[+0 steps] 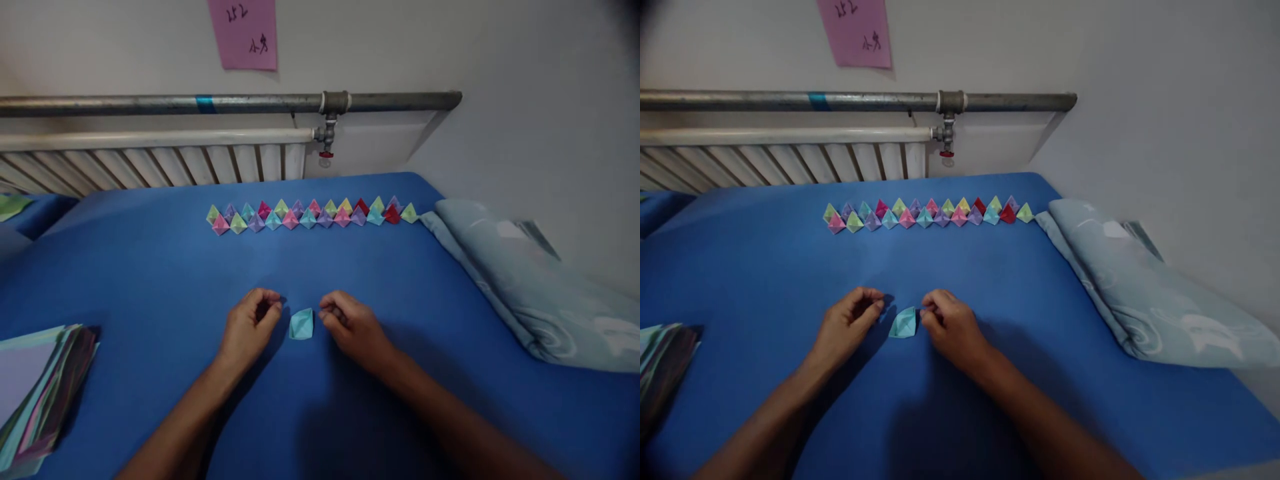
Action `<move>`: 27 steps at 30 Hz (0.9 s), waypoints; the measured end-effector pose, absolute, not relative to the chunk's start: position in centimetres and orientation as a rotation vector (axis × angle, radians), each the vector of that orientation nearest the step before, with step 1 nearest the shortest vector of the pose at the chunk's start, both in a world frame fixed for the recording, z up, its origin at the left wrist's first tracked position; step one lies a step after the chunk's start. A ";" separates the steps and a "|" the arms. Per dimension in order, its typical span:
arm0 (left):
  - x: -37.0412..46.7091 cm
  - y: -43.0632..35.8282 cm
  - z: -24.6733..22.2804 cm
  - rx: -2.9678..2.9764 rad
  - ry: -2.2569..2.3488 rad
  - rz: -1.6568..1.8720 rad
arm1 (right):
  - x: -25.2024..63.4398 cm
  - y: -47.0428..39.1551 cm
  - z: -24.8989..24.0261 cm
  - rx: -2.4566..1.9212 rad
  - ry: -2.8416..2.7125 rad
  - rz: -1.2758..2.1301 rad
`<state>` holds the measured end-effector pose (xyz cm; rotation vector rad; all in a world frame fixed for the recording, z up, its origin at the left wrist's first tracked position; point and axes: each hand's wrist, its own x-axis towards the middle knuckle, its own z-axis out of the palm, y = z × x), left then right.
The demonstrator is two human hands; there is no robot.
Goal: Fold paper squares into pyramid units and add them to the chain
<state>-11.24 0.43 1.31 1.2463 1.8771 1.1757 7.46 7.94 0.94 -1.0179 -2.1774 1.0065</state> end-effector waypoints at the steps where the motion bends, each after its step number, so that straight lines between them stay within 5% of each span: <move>1: -11.4 0.3 1.5 1.254 1.867 1.135 | 7.5 8.2 0.7 -0.955 -2.191 0.958; 7: -11.5 -1.1 2.4 1.359 1.685 0.903 | 7.2 9.0 -0.2 -0.596 -2.344 0.945; 27: -11.8 -0.7 1.7 1.426 1.790 0.778 | 6.8 7.7 0.4 -0.752 -2.260 0.857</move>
